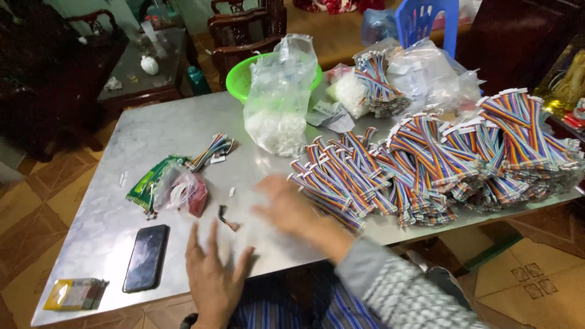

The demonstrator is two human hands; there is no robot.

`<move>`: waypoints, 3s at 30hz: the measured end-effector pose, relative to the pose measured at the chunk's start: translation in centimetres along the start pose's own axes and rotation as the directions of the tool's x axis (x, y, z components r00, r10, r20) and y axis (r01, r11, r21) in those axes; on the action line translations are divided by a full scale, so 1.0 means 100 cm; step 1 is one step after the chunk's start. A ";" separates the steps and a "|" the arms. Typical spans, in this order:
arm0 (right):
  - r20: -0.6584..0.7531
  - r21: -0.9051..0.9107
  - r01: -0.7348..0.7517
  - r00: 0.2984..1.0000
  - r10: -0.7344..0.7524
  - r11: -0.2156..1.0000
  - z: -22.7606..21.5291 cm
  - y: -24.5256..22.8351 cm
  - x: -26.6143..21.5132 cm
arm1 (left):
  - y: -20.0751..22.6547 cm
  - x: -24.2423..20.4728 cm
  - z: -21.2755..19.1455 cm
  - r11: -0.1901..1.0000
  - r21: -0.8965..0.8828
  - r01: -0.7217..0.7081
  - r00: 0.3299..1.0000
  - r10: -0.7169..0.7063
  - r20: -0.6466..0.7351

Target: Sorting and bundling multi-colored ribbon cables on a metal table in a workspace.

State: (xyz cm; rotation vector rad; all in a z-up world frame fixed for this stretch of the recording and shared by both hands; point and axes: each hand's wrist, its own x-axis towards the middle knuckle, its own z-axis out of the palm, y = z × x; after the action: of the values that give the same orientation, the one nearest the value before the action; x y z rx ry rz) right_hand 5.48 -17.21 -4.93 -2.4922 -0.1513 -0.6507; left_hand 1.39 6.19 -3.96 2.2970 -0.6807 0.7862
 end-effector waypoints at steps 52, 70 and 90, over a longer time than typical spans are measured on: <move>0.083 -0.112 -0.622 0.771 0.631 0.775 -0.111 0.069 -0.044 | 0.118 0.120 0.064 0.802 -0.170 0.572 0.665 -0.333 0.668; 0.049 -0.147 -0.674 0.726 0.686 0.724 -0.163 0.002 -0.075 | 0.113 0.140 0.087 0.841 -0.027 0.540 0.592 -0.357 0.723; 0.179 0.803 -0.582 0.445 0.877 0.132 -0.147 0.071 -0.069 | 0.096 0.147 0.111 0.937 -0.116 0.328 0.635 -0.128 0.762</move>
State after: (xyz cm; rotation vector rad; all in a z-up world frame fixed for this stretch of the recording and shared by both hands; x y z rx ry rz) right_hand -5.04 -30.95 -0.95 -1.2025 0.7998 -0.3829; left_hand 9.53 -11.79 2.42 2.3566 -0.7408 -0.4177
